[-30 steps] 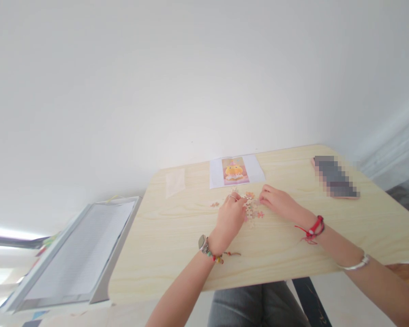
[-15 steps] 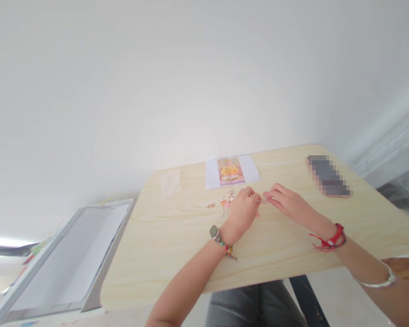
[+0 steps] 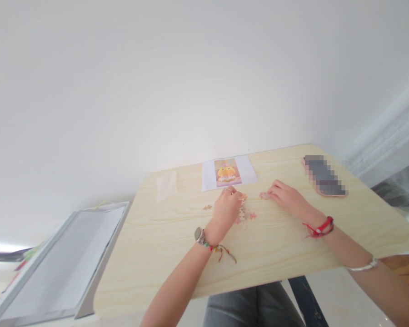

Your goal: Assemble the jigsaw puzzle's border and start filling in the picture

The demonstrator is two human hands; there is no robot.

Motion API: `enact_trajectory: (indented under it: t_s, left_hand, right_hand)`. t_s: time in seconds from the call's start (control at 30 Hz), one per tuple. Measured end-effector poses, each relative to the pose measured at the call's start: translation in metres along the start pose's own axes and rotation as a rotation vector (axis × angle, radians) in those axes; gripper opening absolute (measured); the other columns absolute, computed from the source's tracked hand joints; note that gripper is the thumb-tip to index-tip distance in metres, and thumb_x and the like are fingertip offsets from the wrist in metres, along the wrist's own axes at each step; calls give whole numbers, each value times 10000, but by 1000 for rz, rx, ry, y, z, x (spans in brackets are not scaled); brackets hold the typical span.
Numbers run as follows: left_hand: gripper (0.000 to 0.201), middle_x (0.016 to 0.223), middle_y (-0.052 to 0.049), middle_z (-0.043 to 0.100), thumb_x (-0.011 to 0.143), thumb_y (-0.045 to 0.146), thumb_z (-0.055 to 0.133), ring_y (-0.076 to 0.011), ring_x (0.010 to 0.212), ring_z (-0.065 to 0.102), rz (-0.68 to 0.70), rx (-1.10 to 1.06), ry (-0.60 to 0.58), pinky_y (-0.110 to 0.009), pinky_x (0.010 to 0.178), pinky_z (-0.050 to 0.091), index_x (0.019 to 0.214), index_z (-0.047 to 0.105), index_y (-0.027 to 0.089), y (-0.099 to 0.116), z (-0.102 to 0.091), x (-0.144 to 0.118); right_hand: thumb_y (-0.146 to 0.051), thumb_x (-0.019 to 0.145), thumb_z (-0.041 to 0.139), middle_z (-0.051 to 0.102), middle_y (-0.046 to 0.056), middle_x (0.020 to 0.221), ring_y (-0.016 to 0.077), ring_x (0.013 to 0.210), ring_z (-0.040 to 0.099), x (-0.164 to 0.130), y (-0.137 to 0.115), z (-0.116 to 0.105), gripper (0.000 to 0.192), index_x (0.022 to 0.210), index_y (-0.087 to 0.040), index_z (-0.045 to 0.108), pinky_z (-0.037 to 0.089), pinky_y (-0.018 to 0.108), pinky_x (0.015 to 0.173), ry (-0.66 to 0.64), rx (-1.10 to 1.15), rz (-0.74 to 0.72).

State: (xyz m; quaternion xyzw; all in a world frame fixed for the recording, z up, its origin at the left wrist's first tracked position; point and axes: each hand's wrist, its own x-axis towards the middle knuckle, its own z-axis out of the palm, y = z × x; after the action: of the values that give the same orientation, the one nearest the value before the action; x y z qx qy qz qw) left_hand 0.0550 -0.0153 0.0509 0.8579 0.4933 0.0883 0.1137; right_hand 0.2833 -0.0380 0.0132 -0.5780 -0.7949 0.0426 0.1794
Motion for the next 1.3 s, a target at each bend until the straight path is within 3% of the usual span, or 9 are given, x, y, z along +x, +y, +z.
enact_trajectory:
  t_s: [0.13,0.37,0.67,0.87,1.1,1.3]
  left_hand:
    - [182,965,-54,565,833,140,515,-182,926,547,-69,-69,36,-281,762,470,941,647,203,-10,-5,-19]
    - [166,947,-50,570,845,140,499,-167,871,553,-40,-62,41,-289,785,465,905,643,196,-9,-7,-35]
    - [158,965,-56,566,821,112,523,-178,904,545,-26,-76,-9,-282,789,466,909,633,183,-5,1,-38]
    - [164,965,-49,566,847,139,508,-176,908,546,55,-80,24,-281,773,474,941,629,196,5,10,-27]
    - [192,982,-47,567,852,140,518,-165,905,539,101,-43,134,-266,737,479,1005,608,212,9,16,-20]
    - [122,893,-30,579,871,210,522,-149,838,544,136,-49,150,-251,708,465,836,637,195,11,10,-21]
  right_hand:
    - [-208,894,411,560,58,871,159,754,570,-1,-24,-2,226,849,-196,632,456,288,692,2,54,-91]
    - [-137,824,471,535,38,811,136,658,532,15,-59,10,207,850,-202,666,414,258,609,-160,28,-198]
    - [-170,845,475,545,57,869,156,723,549,22,-47,13,142,846,-172,617,435,278,658,-285,90,-176]
    - [-217,895,392,567,61,822,176,780,563,17,-36,13,259,782,-179,621,443,313,735,-201,241,-144]
    - [-260,837,471,606,37,732,161,703,561,15,-42,-7,213,728,-185,640,429,289,682,-141,460,-1]
    - [-294,811,488,599,24,690,151,648,542,12,-44,-14,215,701,-182,634,418,281,624,-150,516,76]
